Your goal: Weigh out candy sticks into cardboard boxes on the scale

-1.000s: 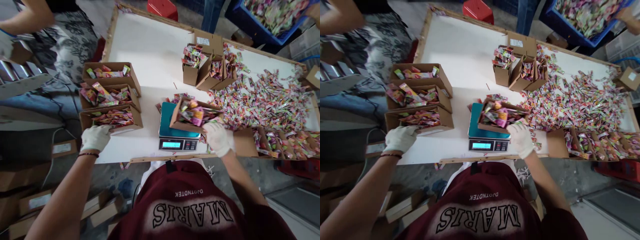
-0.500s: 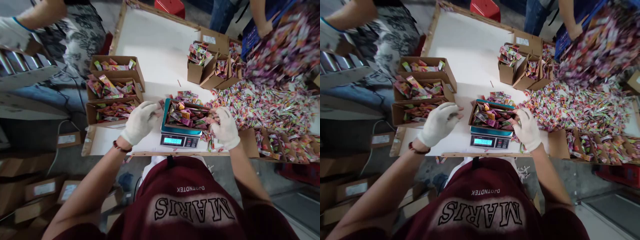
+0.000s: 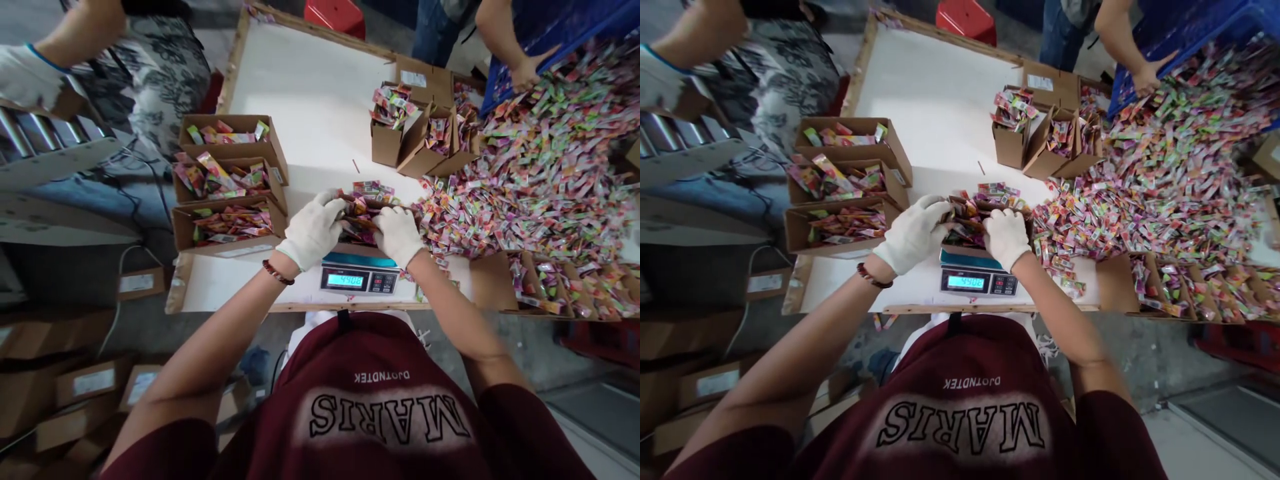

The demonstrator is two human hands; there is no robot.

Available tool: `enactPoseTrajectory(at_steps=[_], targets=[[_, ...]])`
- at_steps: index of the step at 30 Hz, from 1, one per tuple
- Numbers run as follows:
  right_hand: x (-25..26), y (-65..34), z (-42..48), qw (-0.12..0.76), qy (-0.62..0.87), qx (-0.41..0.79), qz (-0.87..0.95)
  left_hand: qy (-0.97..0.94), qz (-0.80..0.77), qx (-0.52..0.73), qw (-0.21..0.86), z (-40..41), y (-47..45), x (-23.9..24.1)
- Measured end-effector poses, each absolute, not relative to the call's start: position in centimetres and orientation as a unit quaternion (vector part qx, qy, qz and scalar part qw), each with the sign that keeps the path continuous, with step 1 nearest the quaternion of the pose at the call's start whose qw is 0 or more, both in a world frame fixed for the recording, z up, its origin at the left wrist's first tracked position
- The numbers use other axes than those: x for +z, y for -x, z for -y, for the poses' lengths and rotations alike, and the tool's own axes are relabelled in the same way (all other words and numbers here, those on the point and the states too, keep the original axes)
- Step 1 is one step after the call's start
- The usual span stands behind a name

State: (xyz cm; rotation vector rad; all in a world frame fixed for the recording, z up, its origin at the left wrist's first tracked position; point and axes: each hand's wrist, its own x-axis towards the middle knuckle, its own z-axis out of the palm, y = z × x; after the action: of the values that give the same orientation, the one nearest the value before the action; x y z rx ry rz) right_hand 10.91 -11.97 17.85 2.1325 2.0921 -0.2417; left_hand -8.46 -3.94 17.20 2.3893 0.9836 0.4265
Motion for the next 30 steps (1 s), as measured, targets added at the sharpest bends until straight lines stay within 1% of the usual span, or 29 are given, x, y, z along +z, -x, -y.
enactPoseTrajectory(at_steps=[3, 6, 9, 11, 12, 13, 15, 18, 20, 22, 25, 28, 30], targets=[[19.1, -12.0, 12.9, 0.033, -0.702, -0.077, -0.707, -0.876, -0.352, 0.181, 0.275, 3.9, 9.1, 16.9], [22.3, -15.2, 15.5, -0.036, -0.708, -0.042, -0.704, -0.868, -0.356, 0.207, 0.277, 3.7, 10.2, 16.9], [25.8, -19.6, 18.8, -0.096, -0.758, 0.066, -0.642, -0.857, -0.372, 0.228, 0.273, 3.8, 11.6, 16.7], [26.8, -21.7, 20.3, -0.122, -0.790, 0.138, -0.585, -0.851, -0.383, 0.233, 0.273, 4.1, 12.6, 16.3], [26.8, -22.2, 20.6, -0.128, -0.797, 0.150, -0.571, -0.849, -0.388, 0.232, 0.275, 4.3, 13.0, 16.1], [26.4, -22.2, 20.6, -0.130, -0.798, 0.142, -0.571, -0.846, -0.393, 0.231, 0.276, 4.5, 13.4, 15.8], [24.5, -21.0, 19.4, -0.122, -0.781, 0.079, -0.607, -0.842, -0.401, 0.229, 0.281, 4.9, 13.8, 15.4], [20.2, -17.3, 16.3, -0.067, -0.758, -0.023, -0.648, -0.837, -0.405, 0.227, 0.289, 5.5, 13.9, 15.3], [17.7, -15.2, 14.4, -0.010, -0.769, -0.044, -0.638, -0.836, -0.404, 0.230, 0.291, 5.8, 13.7, 15.5], [16.2, -14.2, 13.3, 0.008, -0.769, -0.050, -0.638, -0.834, -0.401, 0.235, 0.296, 6.0, 13.6, 15.7], [16.2, -14.9, 13.3, -0.035, -0.745, -0.061, -0.663, -0.828, -0.395, 0.244, 0.313, 6.3, 13.5, 15.8], [18.6, -17.1, 14.8, -0.092, -0.731, -0.044, -0.675, -0.824, -0.395, 0.246, 0.324, 6.3, 13.5, 15.5], [20.8, -19.0, 16.1, -0.154, -0.726, -0.003, -0.670, -0.822, -0.398, 0.242, 0.327, 6.2, 13.6, 15.2]])
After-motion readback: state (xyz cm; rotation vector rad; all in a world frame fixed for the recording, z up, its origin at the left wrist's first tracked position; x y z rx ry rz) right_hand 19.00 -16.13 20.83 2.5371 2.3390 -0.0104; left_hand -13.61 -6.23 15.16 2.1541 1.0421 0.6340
